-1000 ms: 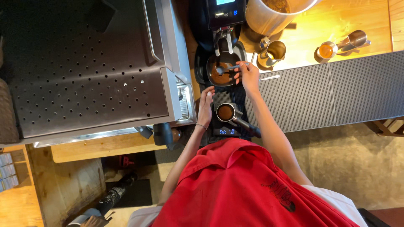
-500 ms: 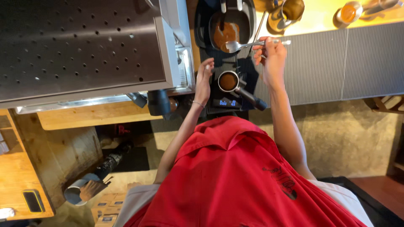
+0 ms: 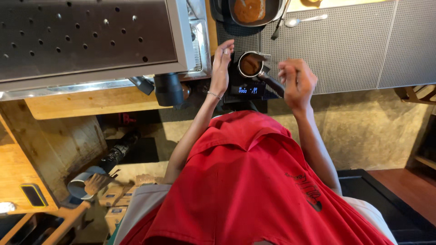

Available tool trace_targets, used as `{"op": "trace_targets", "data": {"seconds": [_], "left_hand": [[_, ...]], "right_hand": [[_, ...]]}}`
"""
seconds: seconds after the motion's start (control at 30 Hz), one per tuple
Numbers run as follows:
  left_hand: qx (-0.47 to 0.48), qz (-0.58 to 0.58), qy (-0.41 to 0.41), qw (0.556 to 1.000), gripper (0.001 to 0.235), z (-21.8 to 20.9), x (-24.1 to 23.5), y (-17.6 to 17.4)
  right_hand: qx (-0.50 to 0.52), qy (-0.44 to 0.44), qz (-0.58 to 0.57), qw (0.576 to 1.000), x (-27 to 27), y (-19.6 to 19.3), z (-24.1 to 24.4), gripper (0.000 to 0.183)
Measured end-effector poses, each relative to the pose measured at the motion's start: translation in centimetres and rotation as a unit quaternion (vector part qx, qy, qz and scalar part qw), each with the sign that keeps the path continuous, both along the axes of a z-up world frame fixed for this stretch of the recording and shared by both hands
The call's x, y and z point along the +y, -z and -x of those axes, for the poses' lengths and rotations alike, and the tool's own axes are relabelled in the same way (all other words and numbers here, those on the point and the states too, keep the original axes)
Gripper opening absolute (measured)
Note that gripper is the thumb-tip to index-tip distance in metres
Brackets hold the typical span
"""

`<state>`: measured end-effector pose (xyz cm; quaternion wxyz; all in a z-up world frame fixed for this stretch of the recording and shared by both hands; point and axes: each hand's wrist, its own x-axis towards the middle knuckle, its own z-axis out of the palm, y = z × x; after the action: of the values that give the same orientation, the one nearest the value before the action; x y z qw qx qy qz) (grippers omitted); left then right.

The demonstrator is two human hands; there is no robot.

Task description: The person prepares espresso by placing a portafilter on a scale, grinding coffee beans into it, and leveling the grounds with a spoon. They then tamp the coffee, wipe the portafilter, and lock it into the espresso machine. This process is repeated for a second dose.

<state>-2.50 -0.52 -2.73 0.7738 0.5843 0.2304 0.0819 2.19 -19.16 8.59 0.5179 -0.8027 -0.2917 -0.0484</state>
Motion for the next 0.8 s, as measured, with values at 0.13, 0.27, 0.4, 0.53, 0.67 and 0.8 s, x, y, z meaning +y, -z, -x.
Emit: {"op": "trace_targets", "data": {"seconds": [0.13,0.27,0.4,0.53,0.67,0.8], "left_hand": [[0.006,0.004,0.000,1.000,0.042,0.1,0.1,0.0],[0.003,-0.003,0.004,1.000,0.041,0.2,0.2,-0.1],[-0.010,-0.003,0.004,1.000,0.040,0.3,0.2,0.1],[0.007,0.004,0.012,1.000,0.042,0.1,0.2,0.0],[0.007,-0.020,0.014,1.000,0.040,-0.3,0.3,0.2],[0.003,-0.035,0.016,0.999,0.039,-0.9,0.4,0.5]], "right_hand": [[0.034,0.044,-0.064,0.996,1.3,-0.4,-0.2,0.026],[0.092,0.089,-0.102,0.986,1.9,-0.2,-0.2,0.027],[0.117,0.100,-0.135,0.979,2.1,0.3,-0.4,0.024],[0.151,0.131,-0.150,0.968,2.3,0.2,-0.7,0.024],[0.174,0.160,-0.191,0.953,2.3,1.0,-1.5,0.029],[0.187,0.175,-0.223,0.941,2.3,1.5,-2.2,0.029]]}}
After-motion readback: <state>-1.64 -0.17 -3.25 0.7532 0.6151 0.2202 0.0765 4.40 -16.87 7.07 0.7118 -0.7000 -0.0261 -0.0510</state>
